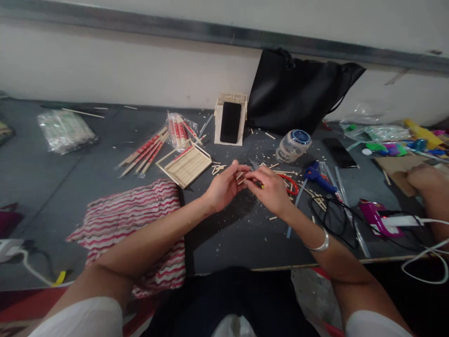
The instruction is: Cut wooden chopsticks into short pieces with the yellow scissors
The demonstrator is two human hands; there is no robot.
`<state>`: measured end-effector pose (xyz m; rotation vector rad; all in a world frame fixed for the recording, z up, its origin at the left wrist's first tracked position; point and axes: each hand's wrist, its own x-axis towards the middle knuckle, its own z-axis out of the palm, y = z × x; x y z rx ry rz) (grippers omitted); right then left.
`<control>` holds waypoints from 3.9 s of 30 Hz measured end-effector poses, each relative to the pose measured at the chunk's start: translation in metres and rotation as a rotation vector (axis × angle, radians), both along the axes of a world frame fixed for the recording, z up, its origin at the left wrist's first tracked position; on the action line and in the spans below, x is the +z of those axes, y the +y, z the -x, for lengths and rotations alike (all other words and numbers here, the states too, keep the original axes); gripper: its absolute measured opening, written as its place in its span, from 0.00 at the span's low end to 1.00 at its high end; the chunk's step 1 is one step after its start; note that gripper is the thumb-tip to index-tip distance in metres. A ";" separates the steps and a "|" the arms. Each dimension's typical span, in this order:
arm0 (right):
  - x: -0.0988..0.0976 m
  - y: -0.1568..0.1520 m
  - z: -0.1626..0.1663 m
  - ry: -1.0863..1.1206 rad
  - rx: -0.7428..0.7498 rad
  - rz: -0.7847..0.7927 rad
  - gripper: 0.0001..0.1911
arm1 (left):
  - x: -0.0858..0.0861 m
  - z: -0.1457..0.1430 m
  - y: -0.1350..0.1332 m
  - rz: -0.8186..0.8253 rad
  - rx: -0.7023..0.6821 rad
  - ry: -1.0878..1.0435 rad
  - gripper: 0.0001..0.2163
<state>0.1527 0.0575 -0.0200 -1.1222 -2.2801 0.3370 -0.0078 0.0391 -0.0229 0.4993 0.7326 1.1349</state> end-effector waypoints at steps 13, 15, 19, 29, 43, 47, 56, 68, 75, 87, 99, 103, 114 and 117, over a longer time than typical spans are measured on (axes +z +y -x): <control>-0.014 0.008 -0.006 0.172 0.025 0.132 0.03 | -0.011 0.000 0.001 0.007 -0.042 0.088 0.09; -0.017 0.007 -0.006 0.182 0.015 0.118 0.03 | -0.010 0.000 0.001 0.016 -0.053 0.104 0.09; -0.024 0.007 -0.004 0.161 -0.002 0.056 0.03 | -0.008 0.001 0.001 0.041 -0.086 0.135 0.11; -0.032 -0.001 0.000 0.100 -0.005 -0.246 0.17 | -0.011 0.001 0.004 0.117 0.061 0.077 0.12; -0.028 -0.004 0.001 0.134 -0.013 -0.313 0.10 | -0.008 -0.004 -0.002 0.130 0.013 -0.021 0.08; -0.027 -0.001 0.000 0.147 -0.026 -0.346 0.11 | -0.003 0.005 0.003 0.015 -0.146 0.065 0.08; -0.027 0.004 -0.005 0.111 0.013 -0.253 0.14 | -0.006 0.015 0.009 -0.073 -0.154 0.303 0.06; -0.029 0.007 -0.006 0.126 0.061 -0.282 0.12 | -0.007 0.011 0.008 -0.007 -0.084 0.265 0.02; -0.030 0.007 -0.006 0.160 0.083 -0.297 0.11 | -0.006 0.013 0.009 0.009 -0.126 0.271 0.03; -0.031 0.008 -0.006 0.189 0.080 -0.255 0.21 | -0.007 0.014 0.008 -0.051 -0.069 0.334 0.05; -0.032 0.007 -0.006 0.141 0.083 -0.224 0.11 | -0.010 0.010 0.007 -0.067 -0.068 0.378 0.03; -0.032 0.007 -0.006 0.175 0.104 -0.254 0.11 | -0.011 0.009 0.005 -0.071 -0.146 0.291 0.07; -0.029 0.004 0.003 0.150 0.113 -0.170 0.19 | 0.004 0.029 0.018 -0.171 0.112 0.377 0.05; -0.021 0.015 0.008 0.025 0.112 -0.112 0.16 | 0.008 0.052 0.034 -0.168 0.327 0.329 0.06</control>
